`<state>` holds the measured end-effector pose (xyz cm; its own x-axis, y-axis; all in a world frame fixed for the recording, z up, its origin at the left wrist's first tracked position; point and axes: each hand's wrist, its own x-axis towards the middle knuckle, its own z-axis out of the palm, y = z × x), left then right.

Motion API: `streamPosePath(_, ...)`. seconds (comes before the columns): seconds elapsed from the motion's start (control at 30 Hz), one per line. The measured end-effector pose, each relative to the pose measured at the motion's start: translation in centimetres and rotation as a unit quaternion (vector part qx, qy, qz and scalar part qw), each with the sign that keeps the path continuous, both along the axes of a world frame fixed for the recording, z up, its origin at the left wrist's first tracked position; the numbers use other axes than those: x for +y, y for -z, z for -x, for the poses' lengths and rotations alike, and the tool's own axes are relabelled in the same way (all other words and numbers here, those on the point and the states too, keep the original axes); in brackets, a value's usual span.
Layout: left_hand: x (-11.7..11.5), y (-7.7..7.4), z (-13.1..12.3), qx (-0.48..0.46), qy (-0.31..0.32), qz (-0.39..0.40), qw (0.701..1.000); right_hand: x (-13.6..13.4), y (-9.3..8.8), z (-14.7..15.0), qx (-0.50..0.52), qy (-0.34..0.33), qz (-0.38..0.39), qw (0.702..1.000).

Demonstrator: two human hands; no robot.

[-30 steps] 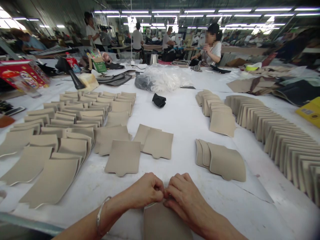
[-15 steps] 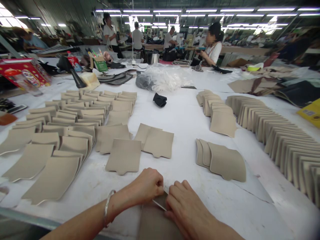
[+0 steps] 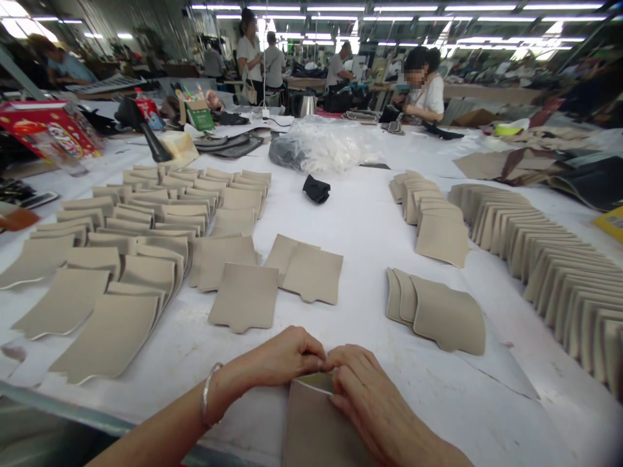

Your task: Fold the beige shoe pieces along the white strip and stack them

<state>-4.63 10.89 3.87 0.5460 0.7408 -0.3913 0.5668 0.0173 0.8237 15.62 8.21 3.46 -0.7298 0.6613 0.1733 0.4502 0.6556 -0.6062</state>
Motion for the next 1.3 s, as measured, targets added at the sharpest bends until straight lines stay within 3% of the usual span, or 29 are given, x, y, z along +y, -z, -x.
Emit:
streamPosePath(0.23,-3.1,-1.4,1.6,0.05,-0.047,-0.036,0.997,0.0,1.8,-0.2,-0.033,0.022,0.101,0.994)
streamPosePath(0.47,-4.4,-0.3,1.8,0.068,-0.056,-0.044,0.995,0.2,1.7,0.0,-0.05,0.022,0.142,0.988)
streamPosePath(0.7,-4.0,-0.4,1.6,0.049,-0.063,-0.024,0.997,0.5,0.8,0.1,-0.08,0.017,0.114,0.99)
streamPosePath(1.0,-4.2,-0.4,1.5,0.053,-0.03,-0.06,0.996,0.5,0.8,0.1,-0.085,0.0,0.088,0.992)
streamPosePath(1.3,-3.7,0.4,-1.3,0.101,-0.025,-0.107,0.989,0.5,0.5,-0.1,-0.087,0.005,0.017,0.996)
